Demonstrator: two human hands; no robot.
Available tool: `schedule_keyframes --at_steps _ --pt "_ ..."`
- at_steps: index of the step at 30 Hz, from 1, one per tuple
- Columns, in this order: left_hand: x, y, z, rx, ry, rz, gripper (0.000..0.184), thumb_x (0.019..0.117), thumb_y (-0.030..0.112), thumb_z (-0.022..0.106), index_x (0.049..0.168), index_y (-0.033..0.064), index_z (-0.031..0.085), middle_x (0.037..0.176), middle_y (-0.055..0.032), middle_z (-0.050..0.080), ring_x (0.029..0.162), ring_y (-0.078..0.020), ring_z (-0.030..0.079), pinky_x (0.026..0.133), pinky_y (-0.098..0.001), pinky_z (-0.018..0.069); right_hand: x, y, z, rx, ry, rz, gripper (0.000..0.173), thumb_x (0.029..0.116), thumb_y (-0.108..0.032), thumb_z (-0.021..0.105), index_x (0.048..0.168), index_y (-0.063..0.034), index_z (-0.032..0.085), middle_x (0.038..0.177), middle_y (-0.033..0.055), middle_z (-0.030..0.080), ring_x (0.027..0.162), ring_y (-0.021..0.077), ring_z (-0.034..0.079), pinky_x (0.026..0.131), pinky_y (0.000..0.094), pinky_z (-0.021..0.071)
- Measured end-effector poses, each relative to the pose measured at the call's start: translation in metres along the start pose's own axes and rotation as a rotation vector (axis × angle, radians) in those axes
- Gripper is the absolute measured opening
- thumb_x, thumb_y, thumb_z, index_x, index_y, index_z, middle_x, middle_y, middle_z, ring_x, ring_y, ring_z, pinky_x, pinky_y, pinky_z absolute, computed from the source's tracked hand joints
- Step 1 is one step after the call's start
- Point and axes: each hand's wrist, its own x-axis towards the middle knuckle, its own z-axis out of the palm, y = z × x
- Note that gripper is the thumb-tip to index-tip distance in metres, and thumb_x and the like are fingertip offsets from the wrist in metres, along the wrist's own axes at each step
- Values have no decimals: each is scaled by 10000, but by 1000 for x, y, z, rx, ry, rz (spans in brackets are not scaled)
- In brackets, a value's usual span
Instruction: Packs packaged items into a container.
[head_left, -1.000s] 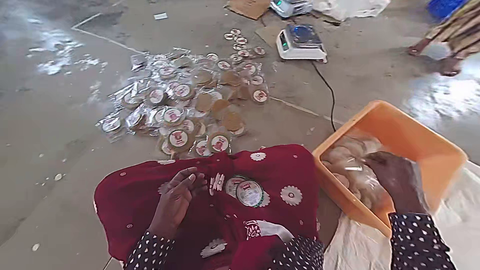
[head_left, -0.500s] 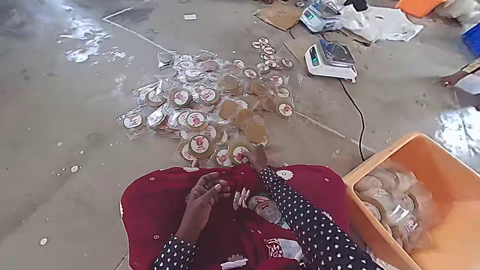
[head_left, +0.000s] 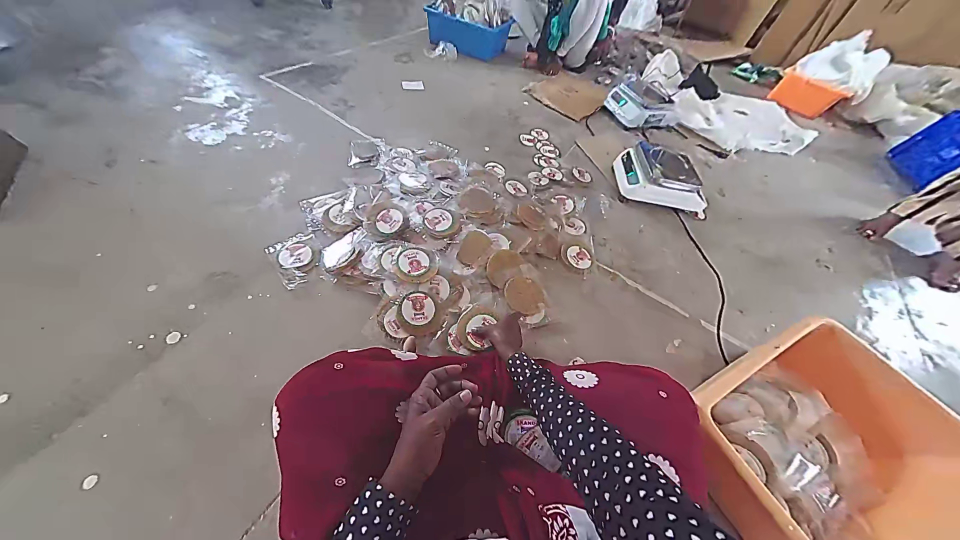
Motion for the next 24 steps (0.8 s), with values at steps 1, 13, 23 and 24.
schedule_keyframes --at_steps 1,13,23,24 --pt "0 0 0 -7 6 1 419 952 -63 546 1361 -63 450 1088 -209 689 927 -298 723 836 -428 619 0 0 -1 51 -8 -19 1060 714 -303 914 1488 76 297 1284 275 618 1188 387 638 980 555 523" --pt "-3 3 6 -215 -218 -383 907 1006 702 66 1235 12 610 1114 -194 718 971 -326 730 816 -478 617 -89 -1 -141 762 -587 -933 285 812 69 756 1064 -52 695 992 19 750 914 95 714 838 311 615" --pt "-54 -7 9 -251 -199 -188 333 783 145 845 1084 70 722 1014 -124 752 929 -198 742 857 -387 622 -157 102 -169 245 -154 -1028 95 919 -126 739 962 -41 729 872 37 731 776 108 694 737 322 592" --pt "-57 -6 5 -244 -179 -173 333 789 151 844 1087 63 722 1018 -134 751 933 -205 742 861 -392 620 -153 117 -166 200 -158 -981 116 903 -159 768 920 -58 716 797 27 706 699 111 660 667 332 561"
